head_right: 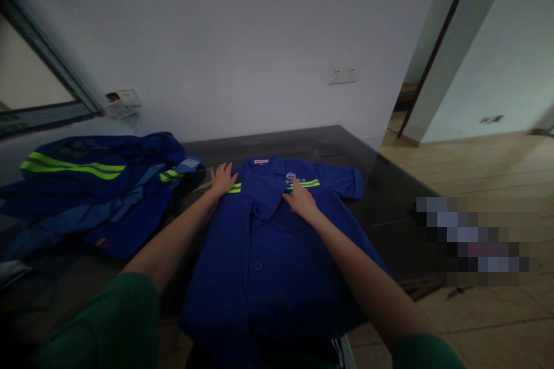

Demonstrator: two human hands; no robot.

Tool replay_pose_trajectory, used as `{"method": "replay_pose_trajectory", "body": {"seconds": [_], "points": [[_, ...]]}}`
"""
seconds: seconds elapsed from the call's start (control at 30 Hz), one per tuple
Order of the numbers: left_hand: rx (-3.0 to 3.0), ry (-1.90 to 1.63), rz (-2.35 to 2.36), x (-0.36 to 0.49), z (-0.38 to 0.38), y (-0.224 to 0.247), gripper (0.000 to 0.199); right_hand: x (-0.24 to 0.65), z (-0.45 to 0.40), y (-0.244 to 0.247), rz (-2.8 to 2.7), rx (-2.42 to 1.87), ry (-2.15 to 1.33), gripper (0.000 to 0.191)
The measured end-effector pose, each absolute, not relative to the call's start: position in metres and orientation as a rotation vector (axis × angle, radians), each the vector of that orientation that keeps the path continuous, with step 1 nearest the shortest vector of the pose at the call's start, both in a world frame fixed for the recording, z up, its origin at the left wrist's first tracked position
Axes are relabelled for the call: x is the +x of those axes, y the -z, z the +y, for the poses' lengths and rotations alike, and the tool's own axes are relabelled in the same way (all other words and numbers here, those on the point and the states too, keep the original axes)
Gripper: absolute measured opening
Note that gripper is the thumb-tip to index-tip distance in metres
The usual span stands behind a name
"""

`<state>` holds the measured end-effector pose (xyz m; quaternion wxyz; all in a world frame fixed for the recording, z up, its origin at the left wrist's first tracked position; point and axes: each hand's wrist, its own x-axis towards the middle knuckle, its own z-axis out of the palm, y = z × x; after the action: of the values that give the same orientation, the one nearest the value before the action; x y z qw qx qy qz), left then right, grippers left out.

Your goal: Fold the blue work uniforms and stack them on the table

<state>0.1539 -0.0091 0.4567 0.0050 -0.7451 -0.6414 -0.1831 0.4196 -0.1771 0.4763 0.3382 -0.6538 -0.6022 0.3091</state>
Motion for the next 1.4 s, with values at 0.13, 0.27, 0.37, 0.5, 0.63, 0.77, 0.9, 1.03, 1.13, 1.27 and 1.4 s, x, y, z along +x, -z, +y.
{"method": "replay_pose_trajectory", "body": {"seconds": [0.13,0.27,0.37,0.5,0.63,0.77,0.9,1.03,1.13,1.27,1.4], "points": [[-2.650,0.653,-1.683,0.156,-0.041,-0.474,0.037,0.406,-0.179,-0.492,-1.870,-1.608,-0.489,0.025],[-3.111,0.548,-1.392,0.150,-0.080,-0.484,0.028,0.371,-0.186,-0.501,-2.143,-1.555,-0.544,0.011],[-3.305,0.464,-1.280,0.148,-0.106,-0.484,0.032,0.352,-0.189,-0.500,-2.259,-1.648,-0.537,0.010],[-3.345,0.559,-1.109,0.151,-0.118,-0.472,0.024,0.344,-0.188,-0.493,-2.256,-1.700,-0.496,0.014],[-3.267,0.659,-1.087,0.155,-0.116,-0.460,0.014,0.348,-0.188,-0.488,-2.262,-1.548,-0.563,0.017],[-3.180,0.750,-1.182,0.158,-0.117,-0.455,0.011,0.352,-0.187,-0.484,-2.243,-1.449,-0.603,0.019],[-3.057,0.801,-1.272,0.163,-0.122,-0.452,0.010,0.354,-0.184,-0.482,-2.254,-1.401,-0.630,0.024],[-2.970,0.817,-1.290,0.168,-0.129,-0.449,0.010,0.357,-0.183,-0.482,-2.314,-1.348,-0.647,0.025],[-2.901,0.826,-1.289,0.170,-0.136,-0.448,0.014,0.361,-0.180,-0.481,-2.272,-1.341,-0.654,0.022],[-2.816,0.760,-1.246,0.174,-0.144,-0.447,0.024,0.364,-0.175,-0.479,-2.113,-1.388,-0.611,0.021],[-2.719,0.595,-1.335,0.176,-0.148,-0.444,0.038,0.358,-0.181,-0.482,-2.095,-1.378,-0.417,0.020]]}}
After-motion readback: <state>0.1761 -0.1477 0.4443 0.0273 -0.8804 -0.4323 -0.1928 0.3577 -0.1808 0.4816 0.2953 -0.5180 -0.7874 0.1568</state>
